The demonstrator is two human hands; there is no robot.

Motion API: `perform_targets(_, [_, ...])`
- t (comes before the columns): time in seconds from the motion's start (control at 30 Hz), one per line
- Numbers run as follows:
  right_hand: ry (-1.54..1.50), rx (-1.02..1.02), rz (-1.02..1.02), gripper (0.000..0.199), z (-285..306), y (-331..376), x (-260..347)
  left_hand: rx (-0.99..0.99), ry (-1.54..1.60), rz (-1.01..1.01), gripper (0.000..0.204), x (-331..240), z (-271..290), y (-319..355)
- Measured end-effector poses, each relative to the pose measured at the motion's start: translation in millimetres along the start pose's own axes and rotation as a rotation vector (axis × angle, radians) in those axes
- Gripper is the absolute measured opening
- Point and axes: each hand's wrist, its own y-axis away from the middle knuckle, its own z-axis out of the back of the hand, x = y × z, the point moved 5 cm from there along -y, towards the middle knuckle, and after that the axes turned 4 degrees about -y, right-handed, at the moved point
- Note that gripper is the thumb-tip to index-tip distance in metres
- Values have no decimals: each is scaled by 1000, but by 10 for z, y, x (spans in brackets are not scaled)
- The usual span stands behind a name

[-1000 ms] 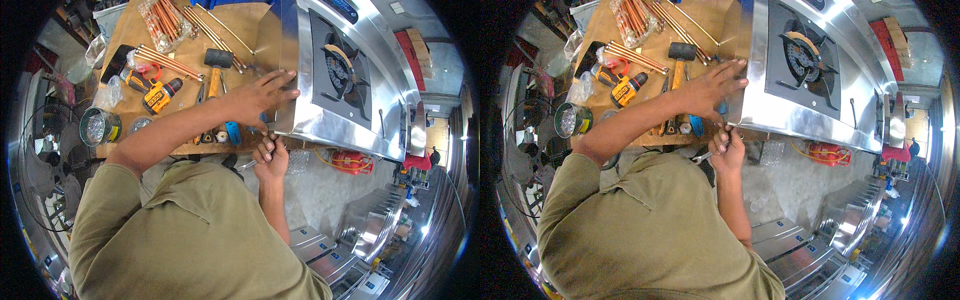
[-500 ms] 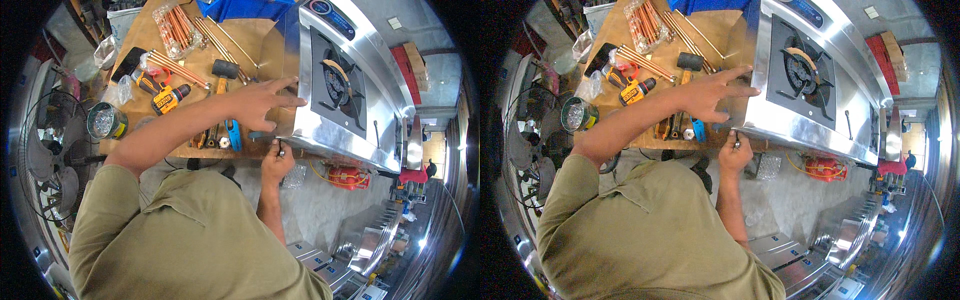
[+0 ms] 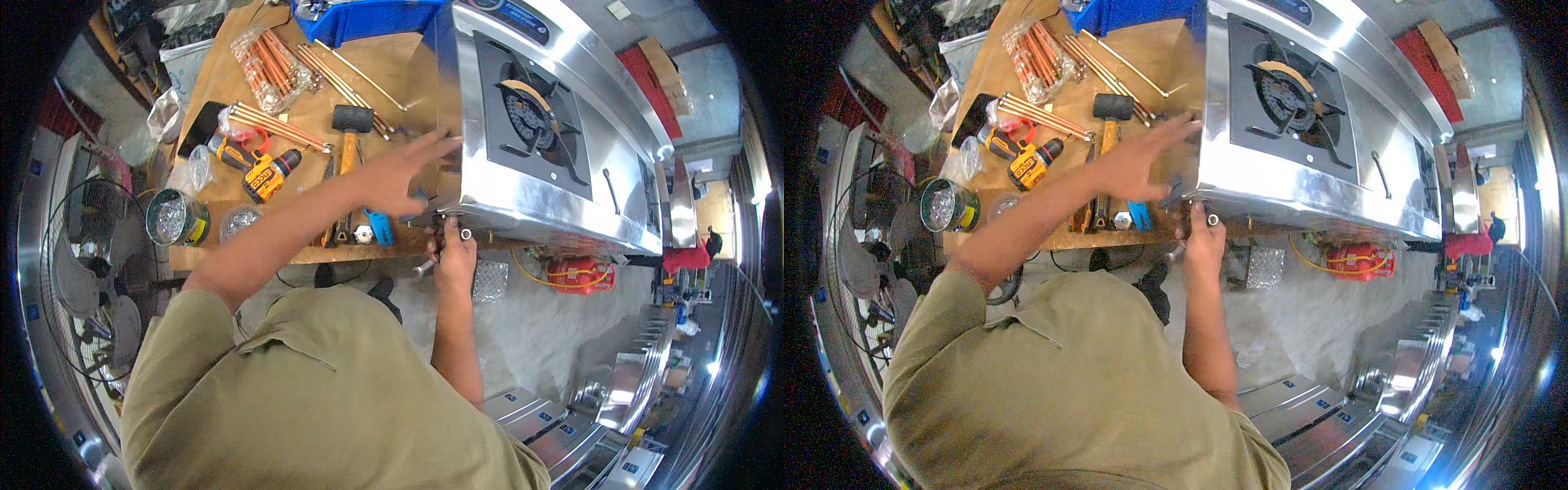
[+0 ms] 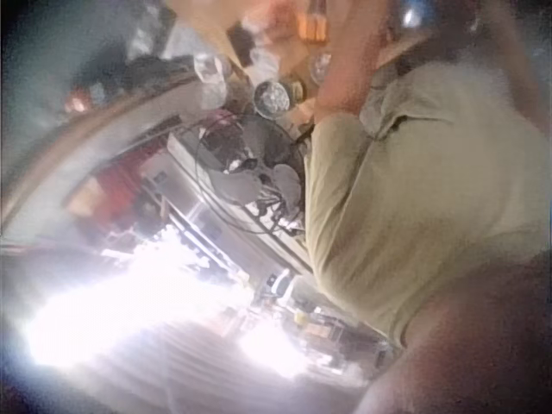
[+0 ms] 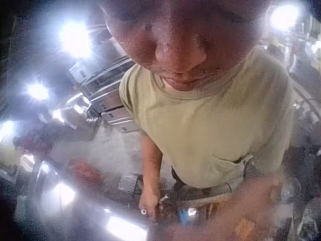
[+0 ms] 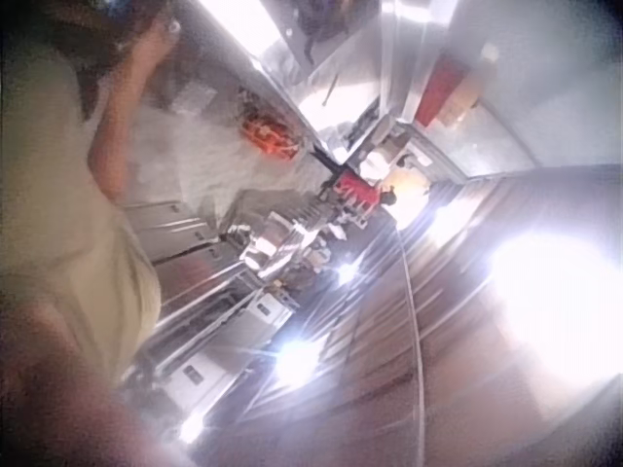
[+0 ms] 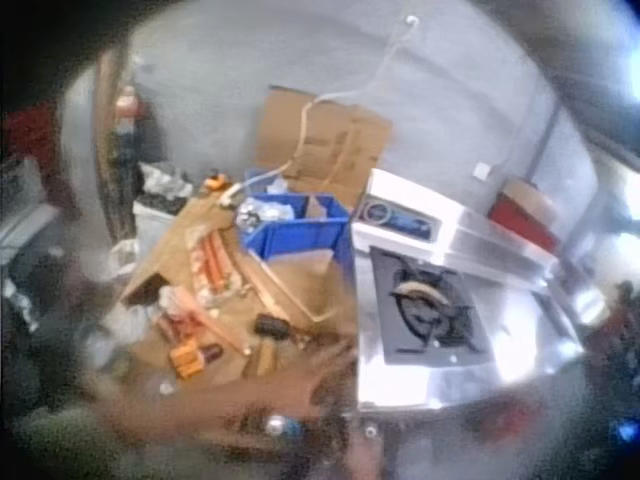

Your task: The person assembles a stainless steel gas stove by attaching a metal panel to its side. They use a wrench to tighten bolts and a hammer to tap the panel into place, working at a cluttered workbench.

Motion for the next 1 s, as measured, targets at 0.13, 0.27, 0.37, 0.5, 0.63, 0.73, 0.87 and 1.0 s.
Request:
perform_targets(0.13, [320,-104,161,46,304,83,213,-149,-76,21,115,-115,-326,176])
perform_targets(0.27, [836,-39,358,49,394,324,703,-237,-90,61,120,-106,-427,154])
perform_targets(0.37, [607,36,179,36,406,551,965,-230,-106,86,117,-95,-449,154])
perform_targets(0.5, [614,206,419,25,90,698,1204,-181,-108,133,117,-66,-523,204])
perform_targets(0.63, [839,127,624,20,-195,687,1183,-230,-204,106,113,-63,-603,236])
perform_targets(0.73, [980,137,734,16,-391,672,1128,-243,-243,108,109,-45,-645,255])
perform_targets(0.87, [1023,129,800,16,-516,683,1060,-286,-252,82,105,-47,-685,282])
perform_targets(1.0, [1088,166,858,18,-624,659,922,-306,-284,79,99,-31,-724,290])
